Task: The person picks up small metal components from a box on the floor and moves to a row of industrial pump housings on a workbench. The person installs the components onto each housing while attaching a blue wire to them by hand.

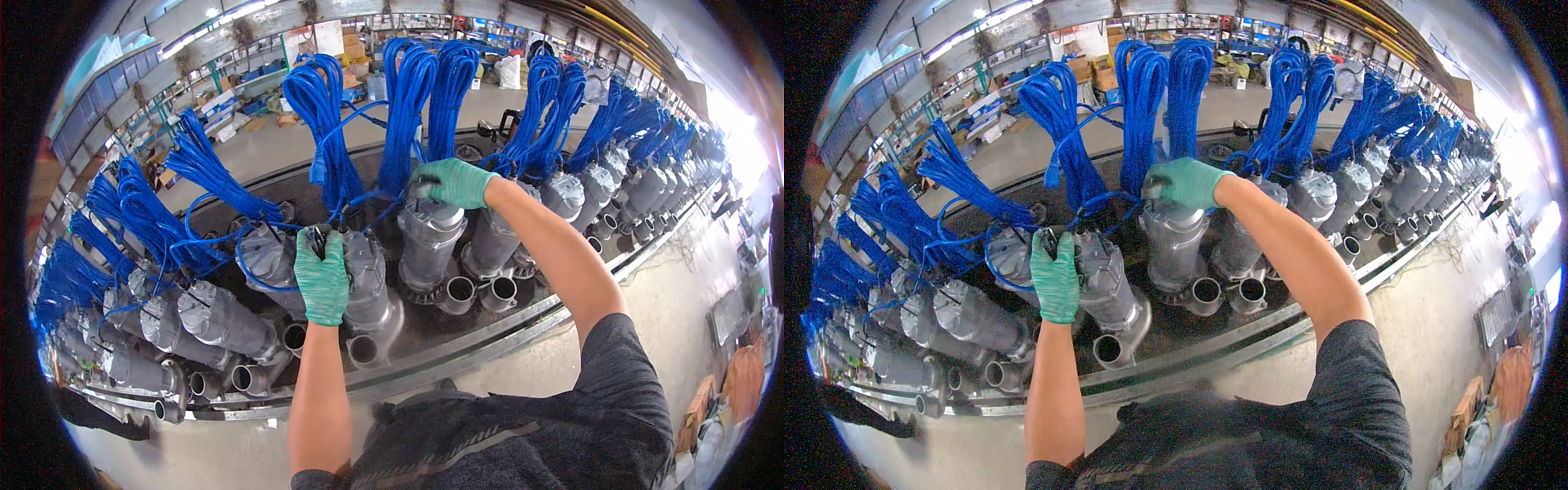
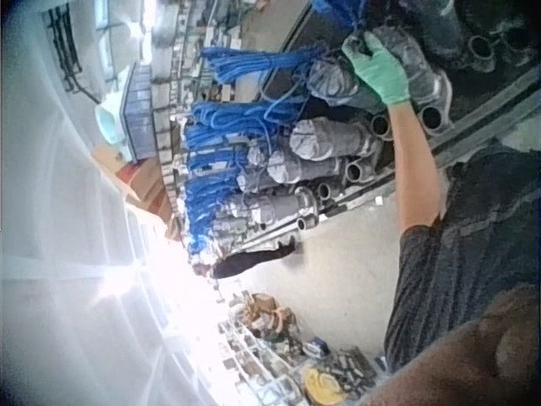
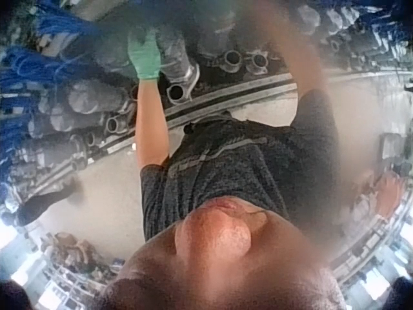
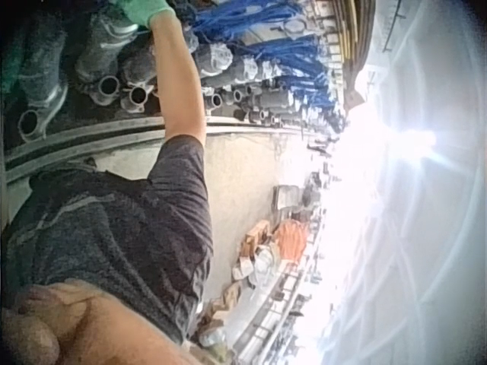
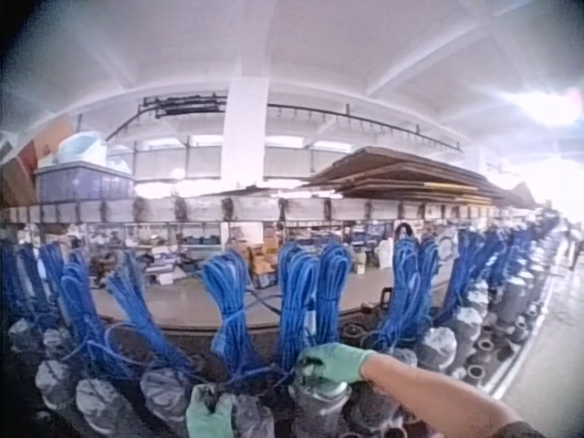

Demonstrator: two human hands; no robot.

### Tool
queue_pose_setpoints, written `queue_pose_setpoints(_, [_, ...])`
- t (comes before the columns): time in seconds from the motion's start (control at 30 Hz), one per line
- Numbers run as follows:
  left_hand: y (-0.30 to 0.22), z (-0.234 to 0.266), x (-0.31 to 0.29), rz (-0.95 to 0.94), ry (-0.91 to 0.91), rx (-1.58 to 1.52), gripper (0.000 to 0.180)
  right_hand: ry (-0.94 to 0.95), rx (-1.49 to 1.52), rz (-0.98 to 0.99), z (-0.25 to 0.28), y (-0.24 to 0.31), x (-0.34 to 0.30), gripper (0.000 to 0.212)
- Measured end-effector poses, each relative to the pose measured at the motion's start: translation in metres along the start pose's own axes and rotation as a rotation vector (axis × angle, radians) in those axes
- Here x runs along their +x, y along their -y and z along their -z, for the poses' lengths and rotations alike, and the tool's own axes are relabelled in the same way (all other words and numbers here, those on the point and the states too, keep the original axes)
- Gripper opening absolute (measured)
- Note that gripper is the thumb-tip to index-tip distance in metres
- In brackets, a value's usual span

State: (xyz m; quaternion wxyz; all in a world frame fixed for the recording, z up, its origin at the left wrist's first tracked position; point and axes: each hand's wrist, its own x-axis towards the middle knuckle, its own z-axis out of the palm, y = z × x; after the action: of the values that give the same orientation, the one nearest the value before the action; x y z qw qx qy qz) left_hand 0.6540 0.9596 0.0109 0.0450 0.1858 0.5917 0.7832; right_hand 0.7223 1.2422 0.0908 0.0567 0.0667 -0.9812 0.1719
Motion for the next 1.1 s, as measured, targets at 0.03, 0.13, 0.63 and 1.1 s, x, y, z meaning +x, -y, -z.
queue_pose_setpoints(0.03, [0.004,0.001,0.001,-0.029,-0.004,0.008,0.005,0.013,-0.124,-0.064,0.000,0.003,0.001,0.044])
queue_pose_setpoints(0.13, [0.006,0.002,0.002,-0.032,-0.014,0.017,0.004,-0.059,-0.403,-0.218,-0.017,0.023,0.002,0.054])
queue_pose_setpoints(0.63, [0.003,0.000,-0.001,-0.068,-0.021,0.038,0.005,0.143,0.621,0.031,-0.001,-0.018,-0.006,0.042])
queue_pose_setpoints(1.1, [0.003,0.001,0.000,-0.030,-0.009,0.069,0.005,-0.174,0.097,-0.067,-0.039,0.003,0.022,0.059])
